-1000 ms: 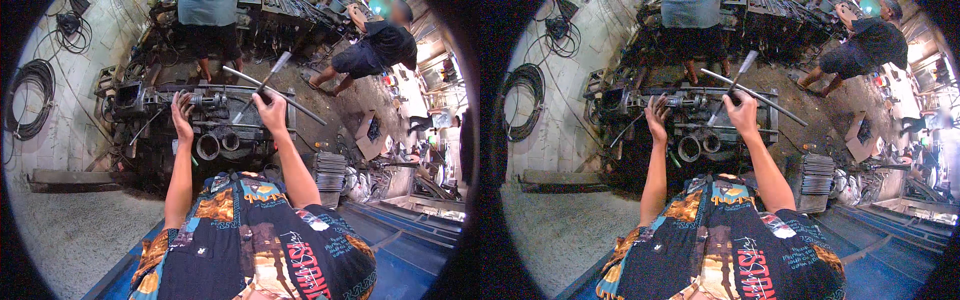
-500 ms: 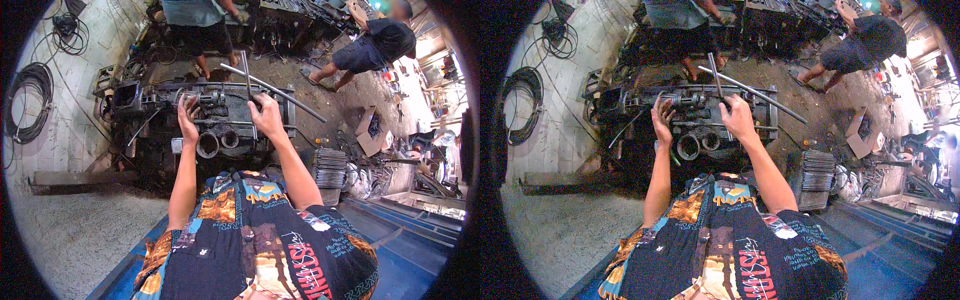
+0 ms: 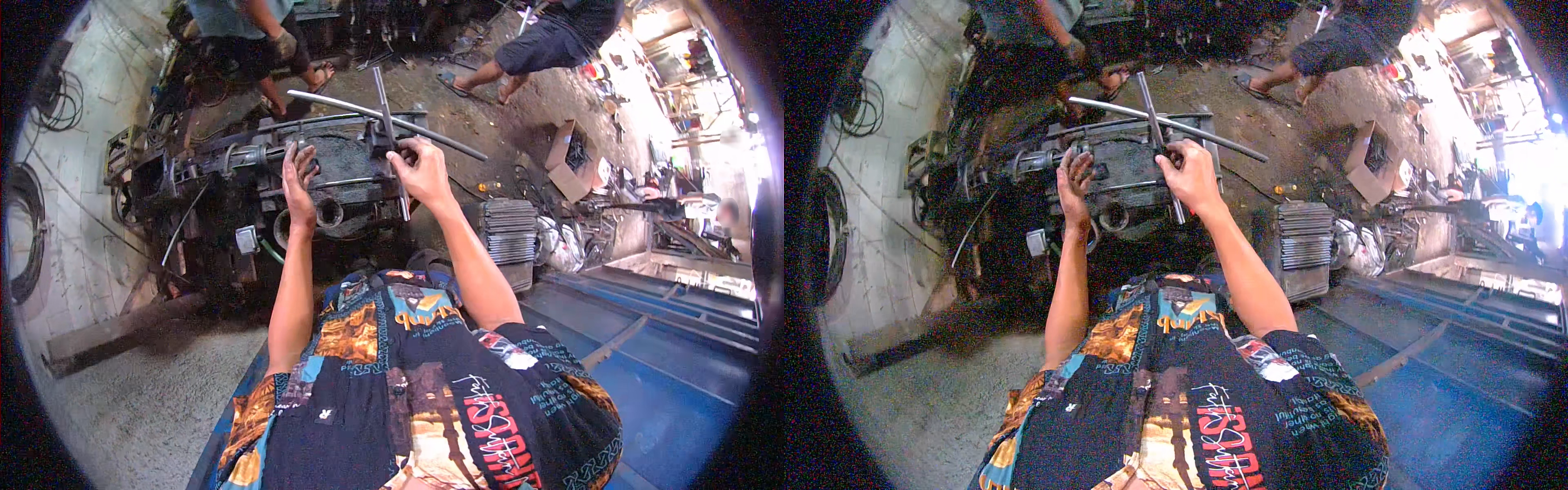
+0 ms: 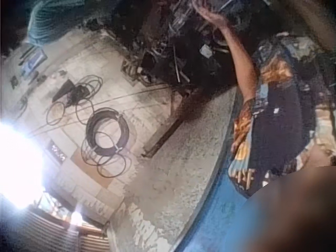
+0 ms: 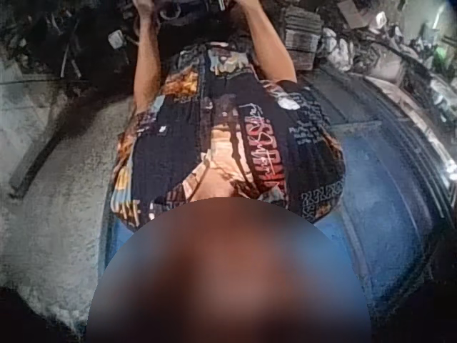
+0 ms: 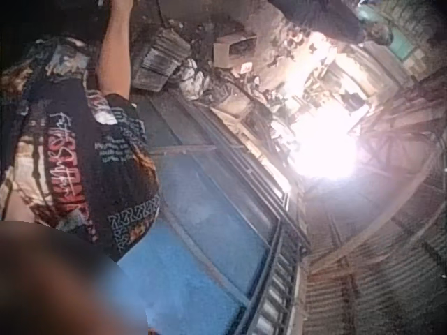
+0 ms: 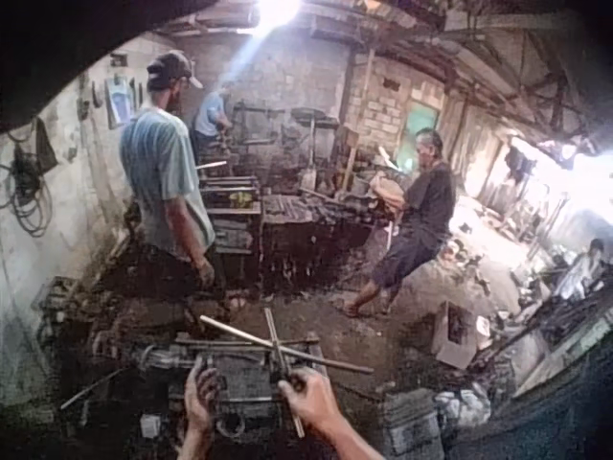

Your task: Using a manual bending machine to shape a metal pipe or rod.

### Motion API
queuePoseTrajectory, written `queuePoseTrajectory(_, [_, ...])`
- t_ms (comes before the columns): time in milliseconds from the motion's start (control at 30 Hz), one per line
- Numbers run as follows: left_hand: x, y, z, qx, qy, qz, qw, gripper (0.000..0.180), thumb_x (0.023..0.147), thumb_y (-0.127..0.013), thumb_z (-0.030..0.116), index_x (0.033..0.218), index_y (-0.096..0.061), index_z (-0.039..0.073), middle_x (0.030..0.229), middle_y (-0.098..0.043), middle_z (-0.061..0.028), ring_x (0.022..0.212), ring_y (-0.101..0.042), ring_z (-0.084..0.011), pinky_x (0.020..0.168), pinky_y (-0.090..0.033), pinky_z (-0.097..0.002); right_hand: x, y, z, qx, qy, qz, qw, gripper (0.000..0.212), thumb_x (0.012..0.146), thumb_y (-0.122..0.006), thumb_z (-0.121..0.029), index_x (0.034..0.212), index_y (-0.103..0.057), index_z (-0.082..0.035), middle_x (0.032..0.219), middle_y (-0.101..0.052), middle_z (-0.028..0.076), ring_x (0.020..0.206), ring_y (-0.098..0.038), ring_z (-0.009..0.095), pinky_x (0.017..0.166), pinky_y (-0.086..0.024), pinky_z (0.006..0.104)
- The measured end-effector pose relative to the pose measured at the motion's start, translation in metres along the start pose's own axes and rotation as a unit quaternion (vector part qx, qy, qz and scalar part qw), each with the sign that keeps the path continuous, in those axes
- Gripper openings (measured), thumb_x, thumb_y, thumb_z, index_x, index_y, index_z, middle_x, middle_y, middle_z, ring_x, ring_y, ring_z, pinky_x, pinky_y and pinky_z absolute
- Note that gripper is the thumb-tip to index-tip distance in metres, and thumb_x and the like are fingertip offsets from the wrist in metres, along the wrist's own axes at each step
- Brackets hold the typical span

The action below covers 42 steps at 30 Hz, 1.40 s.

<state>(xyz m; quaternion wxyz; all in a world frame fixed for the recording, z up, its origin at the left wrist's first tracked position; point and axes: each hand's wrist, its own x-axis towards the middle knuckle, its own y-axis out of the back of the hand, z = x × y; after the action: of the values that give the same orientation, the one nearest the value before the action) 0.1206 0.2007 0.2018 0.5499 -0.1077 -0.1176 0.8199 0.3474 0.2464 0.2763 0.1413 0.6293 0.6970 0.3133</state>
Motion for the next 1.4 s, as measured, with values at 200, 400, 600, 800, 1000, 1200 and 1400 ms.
queuePoseTrajectory(200, [0.000, -0.052, -0.017, 0.018, -0.002, -0.074, 0.997, 0.061, 0.100, -0.031, 0.051, 0.144, -0.039, 0.008, 0.131, -0.056, -0.0099, 0.123, -0.051, -0.0225, 0.098, -0.038, -0.0382, -0.010, 0.053, 0.045, 0.042, -0.110, 0.053, 0.992, 0.033, 0.075, -0.077, -0.024, 0.088, -0.069, 0.005, 0.072, -0.066, 0.017, 0.061, -0.062, 0.025, 0.060, -0.049, 0.0356])
queuePoseTrajectory(400, [0.015, -0.138, -0.020, 0.055, 0.002, -0.177, 0.983, 0.059, 0.099, -0.040, 0.044, 0.143, -0.040, 0.005, 0.127, -0.057, -0.0106, 0.118, -0.053, -0.0213, 0.097, -0.039, -0.0352, -0.032, 0.099, 0.080, 0.053, -0.178, 0.149, 0.971, 0.034, 0.074, -0.077, -0.023, 0.089, -0.069, 0.005, 0.076, -0.068, 0.019, 0.066, -0.066, 0.026, 0.065, -0.052, 0.0355])
queuePoseTrajectory(600, [-0.006, -0.248, -0.046, 0.195, -0.019, -0.358, 0.913, 0.057, 0.100, -0.040, 0.039, 0.143, -0.039, 0.002, 0.126, -0.056, -0.0138, 0.119, -0.052, -0.0230, 0.102, -0.039, -0.0380, -0.090, 0.155, 0.149, 0.032, -0.279, 0.288, 0.916, 0.027, 0.074, -0.077, -0.021, 0.085, -0.070, 0.003, 0.079, -0.069, 0.019, 0.068, -0.068, 0.028, 0.065, -0.052, 0.0361])
queuePoseTrajectory(800, [-0.066, -0.375, -0.123, 0.265, -0.001, -0.547, 0.794, 0.050, 0.100, -0.047, 0.026, 0.141, -0.040, -0.001, 0.125, -0.058, -0.0175, 0.119, -0.053, -0.0255, 0.104, -0.039, -0.0369, -0.195, 0.195, 0.244, 0.027, -0.429, 0.375, 0.821, 0.023, 0.074, -0.075, -0.017, 0.083, -0.070, 0.004, 0.080, -0.068, 0.021, 0.072, -0.069, 0.031, 0.067, -0.054, 0.0378])
queuePoseTrajectory(1000, [-0.129, -0.455, -0.201, 0.285, -0.007, -0.666, 0.689, 0.050, 0.097, -0.052, 0.025, 0.138, -0.043, -0.002, 0.120, -0.060, -0.0180, 0.111, -0.058, -0.0269, 0.098, -0.043, -0.0367, -0.283, 0.183, 0.313, -0.088, -0.497, 0.434, 0.746, 0.026, 0.076, -0.075, -0.017, 0.088, -0.069, 0.005, 0.081, -0.069, 0.021, 0.073, -0.070, 0.028, 0.068, -0.054, 0.0355])
queuePoseTrajectory(1200, [-0.178, -0.479, -0.282, 0.309, 0.019, -0.715, 0.627, 0.051, 0.097, -0.054, 0.029, 0.135, -0.045, -0.002, 0.119, -0.061, -0.0193, 0.111, -0.059, -0.0290, 0.097, -0.044, -0.0381, -0.336, 0.151, 0.365, -0.047, -0.594, 0.450, 0.665, 0.024, 0.076, -0.075, -0.015, 0.089, -0.069, 0.005, 0.081, -0.070, 0.020, 0.075, -0.070, 0.029, 0.070, -0.054, 0.0371])
queuePoseTrajectory(1400, [-0.201, -0.463, -0.352, 0.365, 0.057, -0.734, 0.570, 0.051, 0.097, -0.053, 0.031, 0.135, -0.046, -0.003, 0.118, -0.062, -0.0205, 0.111, -0.059, -0.0310, 0.098, -0.043, -0.0384, -0.368, 0.102, 0.427, -0.027, -0.645, 0.458, 0.610, 0.022, 0.077, -0.074, -0.015, 0.084, -0.069, 0.005, 0.074, -0.068, 0.019, 0.068, -0.068, 0.029, 0.067, -0.053, 0.0386])
